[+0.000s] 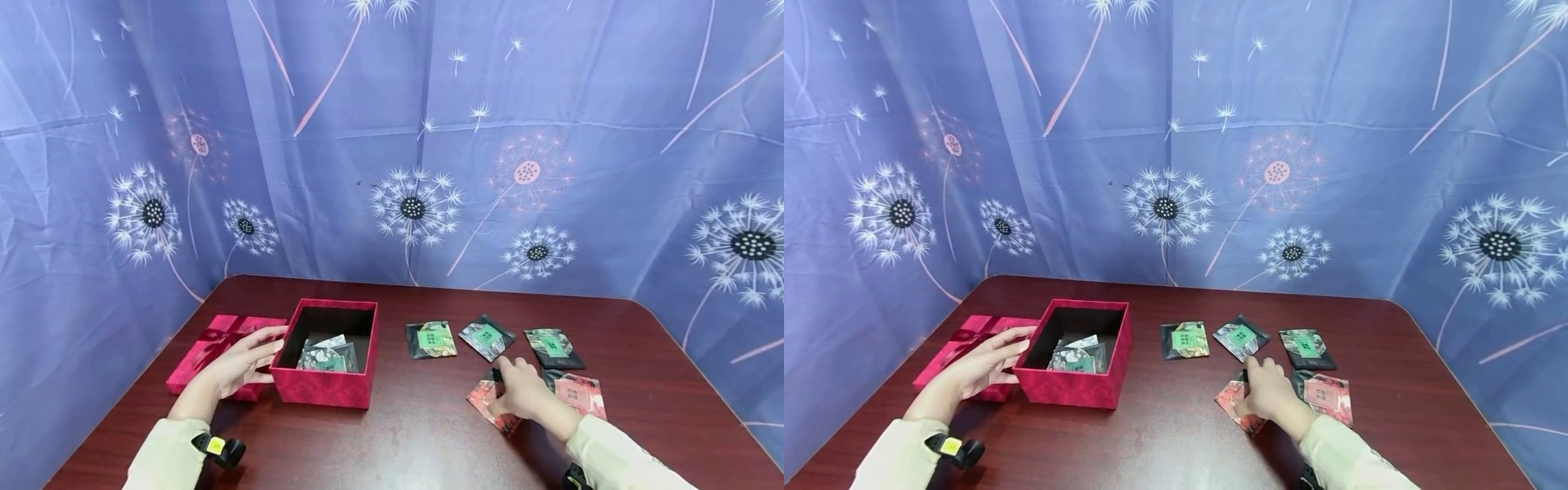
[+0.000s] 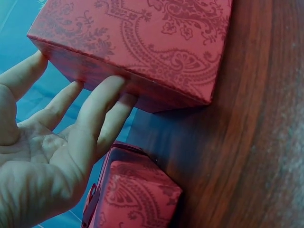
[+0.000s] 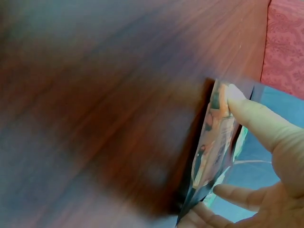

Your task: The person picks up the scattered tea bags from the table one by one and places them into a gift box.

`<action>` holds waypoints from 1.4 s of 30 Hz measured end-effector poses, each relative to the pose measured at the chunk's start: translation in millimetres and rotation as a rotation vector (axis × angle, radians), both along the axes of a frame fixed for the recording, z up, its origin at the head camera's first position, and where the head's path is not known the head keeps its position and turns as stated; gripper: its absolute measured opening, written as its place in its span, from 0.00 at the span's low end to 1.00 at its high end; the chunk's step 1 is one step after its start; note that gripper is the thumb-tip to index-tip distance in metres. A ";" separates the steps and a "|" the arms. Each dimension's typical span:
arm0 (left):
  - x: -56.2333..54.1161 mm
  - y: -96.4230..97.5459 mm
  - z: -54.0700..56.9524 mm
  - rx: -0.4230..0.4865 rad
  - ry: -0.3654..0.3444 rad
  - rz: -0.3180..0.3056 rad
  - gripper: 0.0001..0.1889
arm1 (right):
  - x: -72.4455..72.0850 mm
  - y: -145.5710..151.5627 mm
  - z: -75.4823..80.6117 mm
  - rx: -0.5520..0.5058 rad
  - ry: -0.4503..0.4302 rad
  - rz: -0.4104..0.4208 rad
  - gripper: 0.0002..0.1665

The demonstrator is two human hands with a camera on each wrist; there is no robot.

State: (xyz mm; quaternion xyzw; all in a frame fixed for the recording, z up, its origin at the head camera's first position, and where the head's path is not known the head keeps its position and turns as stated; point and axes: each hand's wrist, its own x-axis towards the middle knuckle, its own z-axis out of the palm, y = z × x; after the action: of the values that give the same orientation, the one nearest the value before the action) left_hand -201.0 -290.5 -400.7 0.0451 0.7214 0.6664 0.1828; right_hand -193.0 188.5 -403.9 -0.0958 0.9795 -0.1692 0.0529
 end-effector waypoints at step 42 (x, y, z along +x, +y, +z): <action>-0.4 1.5 1.2 -0.021 -0.007 0.019 0.33 | -6.8 45.7 36.2 -0.525 -0.357 0.075 0.33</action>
State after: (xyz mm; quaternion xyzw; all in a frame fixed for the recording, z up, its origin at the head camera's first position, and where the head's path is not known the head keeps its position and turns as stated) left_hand -201.3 -289.0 -399.5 0.0339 0.7281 0.6607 0.1793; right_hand -199.8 234.2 -367.7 -0.1109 0.8734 -0.4284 0.2034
